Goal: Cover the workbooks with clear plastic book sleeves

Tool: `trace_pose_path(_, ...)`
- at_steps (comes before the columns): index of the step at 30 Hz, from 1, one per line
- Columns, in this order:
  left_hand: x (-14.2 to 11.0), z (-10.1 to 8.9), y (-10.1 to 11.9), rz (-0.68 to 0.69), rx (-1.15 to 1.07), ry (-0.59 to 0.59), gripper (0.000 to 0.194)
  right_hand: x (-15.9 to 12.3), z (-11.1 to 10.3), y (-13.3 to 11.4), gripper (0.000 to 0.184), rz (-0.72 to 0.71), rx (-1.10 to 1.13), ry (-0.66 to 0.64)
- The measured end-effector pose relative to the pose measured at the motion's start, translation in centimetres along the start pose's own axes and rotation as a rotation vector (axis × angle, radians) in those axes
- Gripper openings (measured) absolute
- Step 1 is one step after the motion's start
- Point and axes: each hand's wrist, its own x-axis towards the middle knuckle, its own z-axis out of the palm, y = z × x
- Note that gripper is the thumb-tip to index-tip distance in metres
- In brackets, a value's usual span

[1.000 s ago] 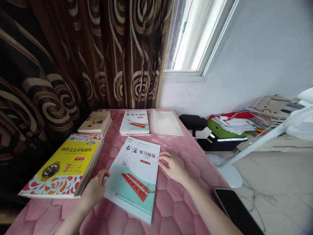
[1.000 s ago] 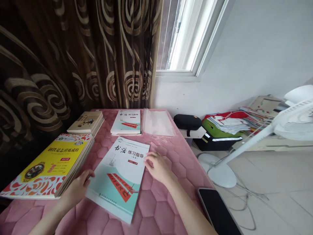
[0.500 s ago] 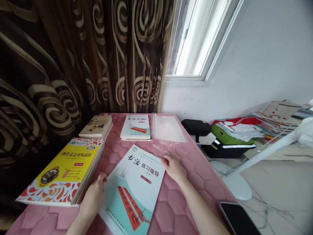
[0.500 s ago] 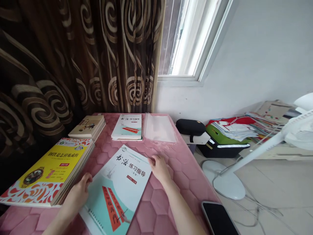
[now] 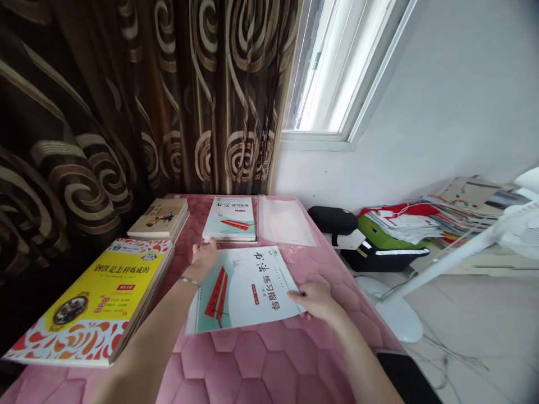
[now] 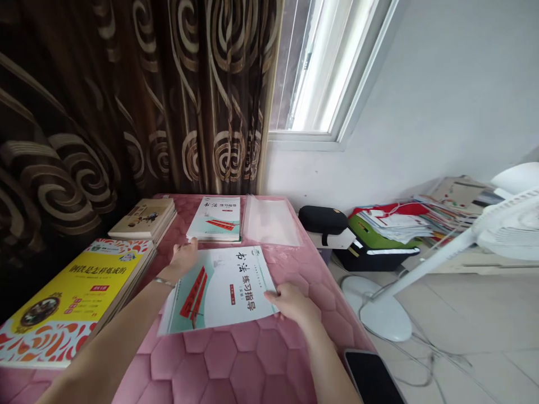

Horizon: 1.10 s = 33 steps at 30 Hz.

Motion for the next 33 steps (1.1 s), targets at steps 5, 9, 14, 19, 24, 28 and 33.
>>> trace_pose_path(5, 2.6, 0.7, 1.2, -0.061, -0.010, 0.071, 0.042, -0.7, 0.8, -1.5, 0.032, -0.025, -0.003, -0.040)
trace_pose_path(9, 1.5, 0.4, 2.3, -0.092, -0.014, 0.144, 0.046, -0.2, 1.1, -1.3, 0.038, -0.053, 0.005, -0.002)
trace_pose_path(14, -4.8, 0.3, 3.6, 0.125, -0.051, 0.137, 0.039, 0.2, 1.3, -0.7, 0.035, -0.047, 0.010, 0.001)
trace_pose_path(19, -13.1, 1.3, 3.0, 0.360, -0.265, 0.009, 0.031, -0.6, 0.8, -1.4, 0.034, -0.011, -0.112, 0.020)
trace_pose_path(24, -15.3, 1.5, 1.8, 0.325, -0.374, 0.043, 0.035, -2.1, 0.6, -3.0, 0.028, -0.027, -0.488, 0.283)
trace_pose_path(28, -14.6, 2.2, 1.6, 0.317, -0.388, 0.117, 0.030, -3.4, 3.9, -4.7, 0.011, -0.366, -0.486, 0.328)
trace_pose_path(33, -14.2, 3.0, 1.4, 0.367, -0.379, 0.184, 0.026, -3.1, 9.7, -6.1, 0.018, -0.747, -0.477, 0.327)
